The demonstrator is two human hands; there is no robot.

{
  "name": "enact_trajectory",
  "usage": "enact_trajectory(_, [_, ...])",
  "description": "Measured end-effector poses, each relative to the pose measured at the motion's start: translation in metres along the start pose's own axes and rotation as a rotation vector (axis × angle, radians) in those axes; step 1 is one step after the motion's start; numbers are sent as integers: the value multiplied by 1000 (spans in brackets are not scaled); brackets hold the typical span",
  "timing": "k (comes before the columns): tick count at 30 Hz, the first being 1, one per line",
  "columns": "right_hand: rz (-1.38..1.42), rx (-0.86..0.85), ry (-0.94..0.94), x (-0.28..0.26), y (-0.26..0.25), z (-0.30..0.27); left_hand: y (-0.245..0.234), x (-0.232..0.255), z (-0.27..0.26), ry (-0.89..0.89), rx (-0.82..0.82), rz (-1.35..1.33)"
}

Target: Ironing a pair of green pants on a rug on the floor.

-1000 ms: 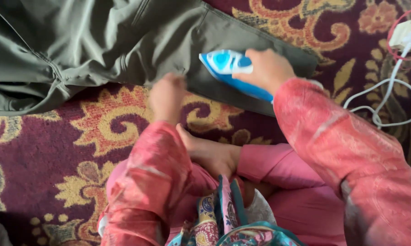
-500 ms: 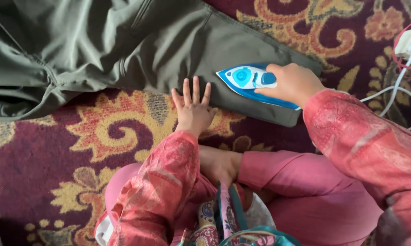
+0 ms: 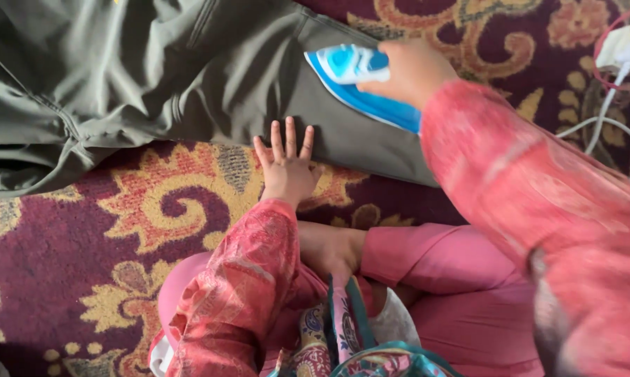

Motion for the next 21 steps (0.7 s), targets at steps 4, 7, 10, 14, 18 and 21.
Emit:
enact_trajectory(4, [-53,-113,153,18,9,-38,-7,1,-2,-7,-35,-25])
enact_trajectory(7, [-62,-37,133,26,4,-28,-10,1,-3,-9,-59,-25])
enact_trajectory(10, [-93,116,33,25,-5,7,-10,0,-4,-3,-51,-18])
enact_trajectory(14, [-79,267,-122,28,-15,47,-14,0,-3,3,-85,-23])
enact_trajectory(18, [-71,260,-137,16,-12,30,-43,-15,-6,50,-256,-96])
enact_trajectory(21, [328,-80,139,-20,1,-24,-30,-52,13,140,131,-330])
Point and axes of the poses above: each hand's wrist, its own z-axis towards the middle knuckle, its own y-axis out of the palm, x = y × z, the point moved 1 cm from there along z, towards the middle knuckle, and after that the axes turned 14 degrees about -x, right-handed, at the moved point
